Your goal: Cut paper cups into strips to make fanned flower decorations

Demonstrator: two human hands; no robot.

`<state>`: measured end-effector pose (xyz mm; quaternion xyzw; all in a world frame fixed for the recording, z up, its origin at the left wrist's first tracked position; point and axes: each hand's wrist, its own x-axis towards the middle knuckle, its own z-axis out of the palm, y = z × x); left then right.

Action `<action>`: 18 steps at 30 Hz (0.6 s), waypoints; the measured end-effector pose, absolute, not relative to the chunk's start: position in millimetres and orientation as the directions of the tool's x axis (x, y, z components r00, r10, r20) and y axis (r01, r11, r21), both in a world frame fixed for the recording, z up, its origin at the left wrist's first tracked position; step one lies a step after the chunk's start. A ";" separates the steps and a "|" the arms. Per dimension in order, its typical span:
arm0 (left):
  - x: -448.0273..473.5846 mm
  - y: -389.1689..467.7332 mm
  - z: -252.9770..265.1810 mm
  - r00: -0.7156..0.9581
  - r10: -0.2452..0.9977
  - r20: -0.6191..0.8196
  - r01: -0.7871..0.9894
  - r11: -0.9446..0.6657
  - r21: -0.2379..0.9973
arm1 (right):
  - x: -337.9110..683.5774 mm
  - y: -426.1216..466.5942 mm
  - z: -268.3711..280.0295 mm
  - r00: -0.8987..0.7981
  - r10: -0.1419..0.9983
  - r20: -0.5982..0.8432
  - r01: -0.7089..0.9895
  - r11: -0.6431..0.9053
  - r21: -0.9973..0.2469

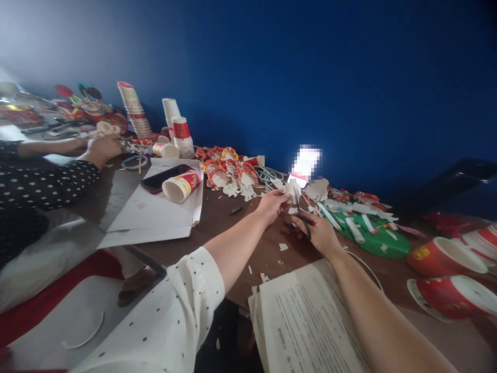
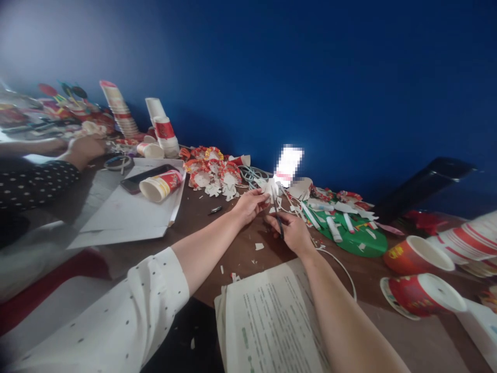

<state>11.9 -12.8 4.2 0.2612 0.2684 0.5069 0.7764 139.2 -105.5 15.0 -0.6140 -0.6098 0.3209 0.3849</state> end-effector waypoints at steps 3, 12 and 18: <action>12.0 -12.2 3.5 0.352 0.921 -0.166 -0.647 0.368 0.668 | 140.3 -104.5 13.9 0.050 0.996 0.076 0.512 0.040 -0.858; 9.8 -16.7 8.6 0.378 0.902 -0.208 -0.637 0.417 0.649 | 137.9 -106.5 18.3 0.073 0.993 0.094 0.524 0.042 -0.850; 12.3 -16.9 8.6 0.335 0.921 -0.200 -0.642 0.378 0.667 | 138.3 -106.0 16.4 0.303 0.939 0.164 0.409 0.027 -0.912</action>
